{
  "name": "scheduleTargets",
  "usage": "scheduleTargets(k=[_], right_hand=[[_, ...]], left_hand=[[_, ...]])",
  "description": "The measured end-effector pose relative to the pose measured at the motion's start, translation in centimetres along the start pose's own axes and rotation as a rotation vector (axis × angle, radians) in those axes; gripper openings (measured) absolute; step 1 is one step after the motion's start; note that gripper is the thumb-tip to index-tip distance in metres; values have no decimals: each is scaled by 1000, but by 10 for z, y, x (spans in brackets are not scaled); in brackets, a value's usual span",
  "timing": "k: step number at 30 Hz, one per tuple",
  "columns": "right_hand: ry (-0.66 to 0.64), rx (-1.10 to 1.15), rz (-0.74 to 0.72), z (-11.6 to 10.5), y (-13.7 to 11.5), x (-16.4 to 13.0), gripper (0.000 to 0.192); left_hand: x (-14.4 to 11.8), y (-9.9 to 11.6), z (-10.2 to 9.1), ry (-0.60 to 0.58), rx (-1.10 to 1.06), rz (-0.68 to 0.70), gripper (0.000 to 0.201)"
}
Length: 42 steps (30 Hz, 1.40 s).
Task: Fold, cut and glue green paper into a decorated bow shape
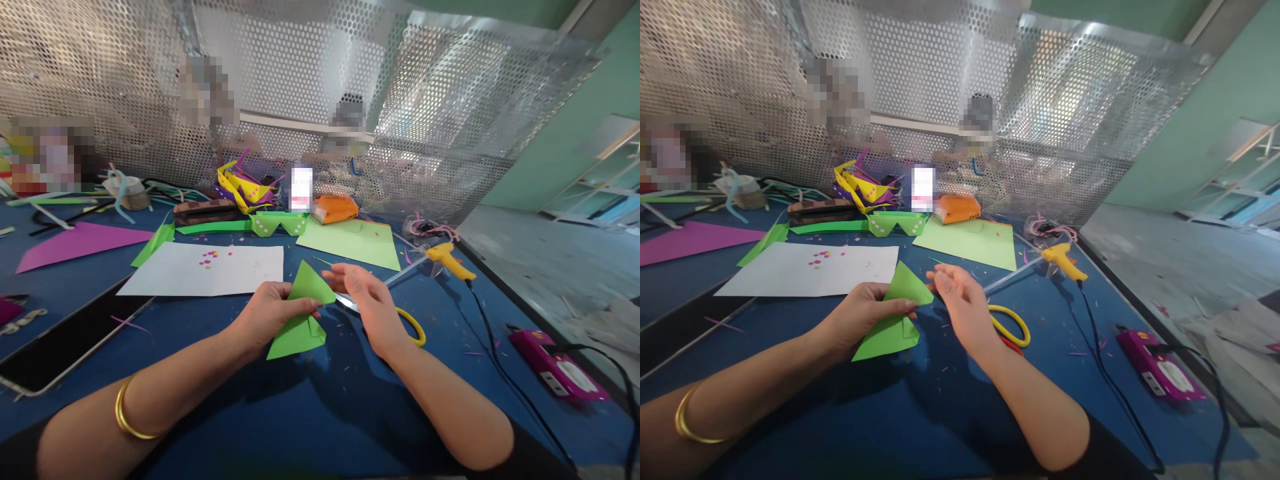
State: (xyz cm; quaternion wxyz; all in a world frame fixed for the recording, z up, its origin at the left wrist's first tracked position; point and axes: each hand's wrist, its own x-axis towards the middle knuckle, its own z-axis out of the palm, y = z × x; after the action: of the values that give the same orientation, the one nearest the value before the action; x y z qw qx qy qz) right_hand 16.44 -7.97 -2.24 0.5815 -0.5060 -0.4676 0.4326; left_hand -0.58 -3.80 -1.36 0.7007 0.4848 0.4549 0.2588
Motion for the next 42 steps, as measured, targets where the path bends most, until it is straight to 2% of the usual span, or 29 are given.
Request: scheduleTargets(k=[4, 8, 11, 13, 15, 17, 19, 24, 27, 29, 32, 35, 37, 40, 42], right_hand=[[155, 30, -58, -3, 4, 5, 27], [135, 107, -21, -4, 6, 6, 42], [174, 62, -106, -3, 5, 6, 57], [168, -12, -136, -3, 4, 5, 49], [111, -48, -76, -1, 4, 5, 28], [41, -48, 16, 1, 5, 3, 29], [1, -78, 46, 5, 7, 1, 29], [28, -269, -62, 9, 10, -5, 15], [34, -375, -116, 7, 10, -6, 17], [4, -321, -113, 5, 9, -4, 28], [3, -95, -143, 1, 6, 0, 42], [140, -29, -190, -3, 4, 3, 18], [185, -23, -167, -5, 3, 5, 25], [139, 14, -130, -7, 4, 5, 44], [121, -17, -163, -7, 4, 5, 53]], left_hand=[[2, -1, -1, 0, -73, -12, 17], [3, -2, 0, 4, -103, -22, 19], [3, -2, 0, -1, -103, -30, 20], [3, -2, 0, -2, -96, -32, 18], [3, -2, 0, -4, -69, -29, 17], [1, -2, 1, 1, -17, -21, 16], [0, -1, 3, 3, 48, -11, 16], [-2, 0, 7, 10, 145, -21, 13], [-1, -1, 4, 1, 84, -33, 13], [1, -2, 1, -11, 11, -28, 14], [3, -3, -1, -21, -58, -25, 15], [4, -4, -1, -16, -84, -40, 15], [4, -3, -1, -9, -91, -44, 15], [3, -3, 0, 1, -90, -35, 17], [3, -3, 0, 5, -89, -39, 17]])
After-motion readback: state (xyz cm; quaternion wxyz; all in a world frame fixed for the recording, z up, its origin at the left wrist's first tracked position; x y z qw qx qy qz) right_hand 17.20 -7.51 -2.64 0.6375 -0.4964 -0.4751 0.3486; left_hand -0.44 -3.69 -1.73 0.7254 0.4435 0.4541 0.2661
